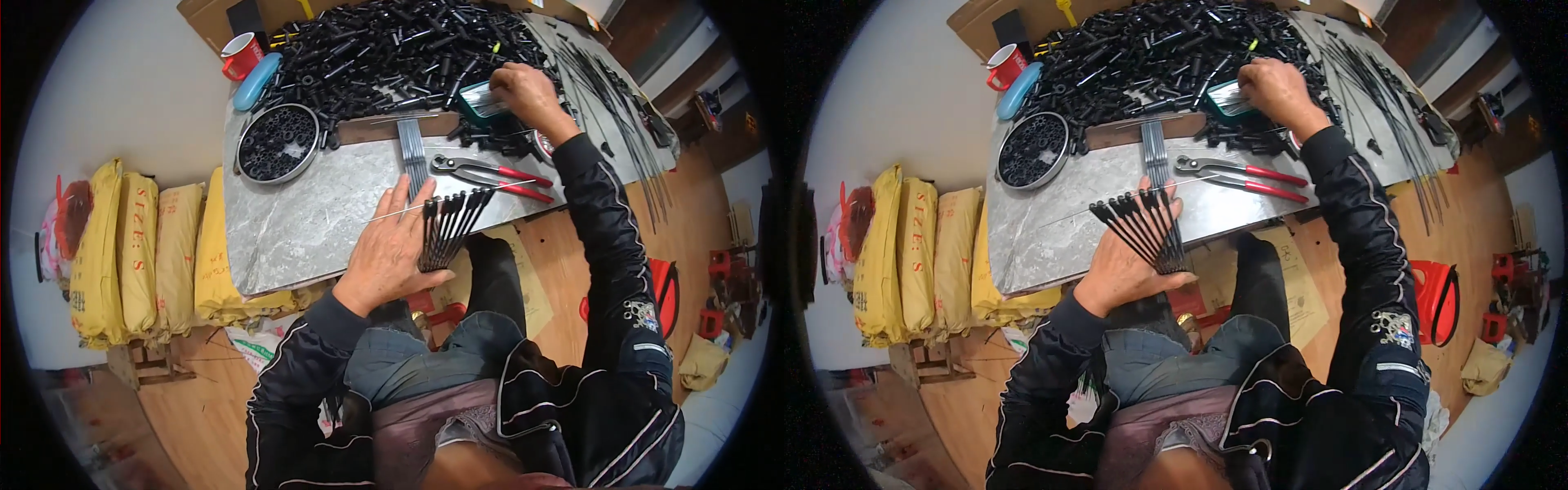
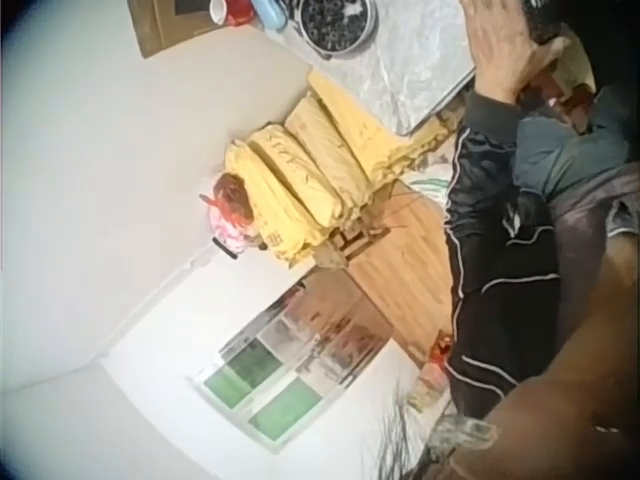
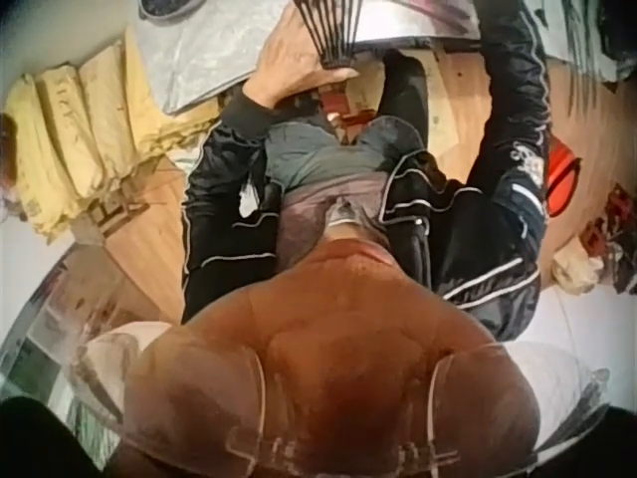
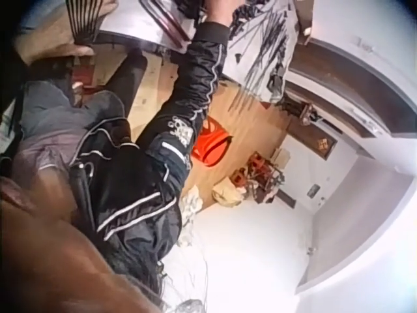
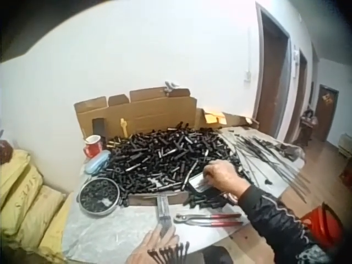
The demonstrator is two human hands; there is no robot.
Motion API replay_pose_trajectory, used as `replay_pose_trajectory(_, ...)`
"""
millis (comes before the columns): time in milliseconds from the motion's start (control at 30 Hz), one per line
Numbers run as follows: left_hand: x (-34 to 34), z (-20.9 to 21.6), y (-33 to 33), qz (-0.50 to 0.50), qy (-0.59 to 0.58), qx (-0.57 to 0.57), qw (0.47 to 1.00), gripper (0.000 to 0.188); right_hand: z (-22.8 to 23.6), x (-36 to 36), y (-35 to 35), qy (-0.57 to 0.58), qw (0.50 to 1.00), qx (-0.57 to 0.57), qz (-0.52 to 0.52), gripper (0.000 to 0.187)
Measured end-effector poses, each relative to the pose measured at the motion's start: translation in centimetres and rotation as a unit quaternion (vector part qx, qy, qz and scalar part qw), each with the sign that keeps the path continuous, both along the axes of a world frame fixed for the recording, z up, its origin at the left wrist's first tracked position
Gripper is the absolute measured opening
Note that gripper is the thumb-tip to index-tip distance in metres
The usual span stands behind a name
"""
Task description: Sorting, bundling, and trimming the ends of black cable ties at a workstation.
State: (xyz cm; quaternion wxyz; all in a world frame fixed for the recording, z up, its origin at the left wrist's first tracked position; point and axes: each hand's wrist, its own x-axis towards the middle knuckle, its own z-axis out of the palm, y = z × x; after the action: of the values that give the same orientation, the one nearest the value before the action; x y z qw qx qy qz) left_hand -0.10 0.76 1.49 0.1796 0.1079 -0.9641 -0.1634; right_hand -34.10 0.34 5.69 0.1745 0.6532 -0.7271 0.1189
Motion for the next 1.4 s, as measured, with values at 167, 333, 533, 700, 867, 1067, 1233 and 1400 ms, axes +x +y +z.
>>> replay_pose_trajectory(167,0.1,-0.5,-0.2,0.0,-0.022,-0.021,1.0,0.099,0.6,-0.5,0.4,0.005,0.996,-0.079,0.04,0.008)
replay_pose_trajectory(333,-0.1,-0.4,-0.1,0.008,-0.02,-0.014,1.0,0.096,0.8,4.5,-1.2,-0.05,0.97,-0.186,0.151,0.011)
replay_pose_trajectory(533,-0.3,-0.7,-0.2,0.011,-0.02,-0.006,1.0,0.097,-0.8,9.7,-3.5,-0.126,0.952,-0.123,0.251,0.011)
replay_pose_trajectory(700,-0.3,-0.5,-0.2,0.003,-0.02,-0.025,0.999,0.096,-2.8,7.9,-4.5,-0.163,0.97,-0.031,0.179,0.012)
replay_pose_trajectory(867,-0.3,-0.3,-0.2,0.006,0.009,0.029,1.0,0.089,-1.7,7.8,-5.0,-0.219,0.963,-0.071,0.139,0.014)
replay_pose_trajectory(1067,-0.4,-0.5,-0.2,0.002,-0.019,-0.019,1.0,0.094,-3.3,6.4,-5.5,-0.201,0.956,-0.04,0.211,0.015)
replay_pose_trajectory(1233,-0.3,-0.6,-0.4,0.004,-0.017,-0.006,1.0,0.092,-2.4,8.1,-4.9,-0.298,0.941,0.041,0.156,0.017)
replay_pose_trajectory(1400,-0.3,-0.5,-0.4,0.004,-0.015,0.003,1.0,0.092,-2.9,8.1,-4.8,-0.372,0.918,0.042,0.13,0.02)
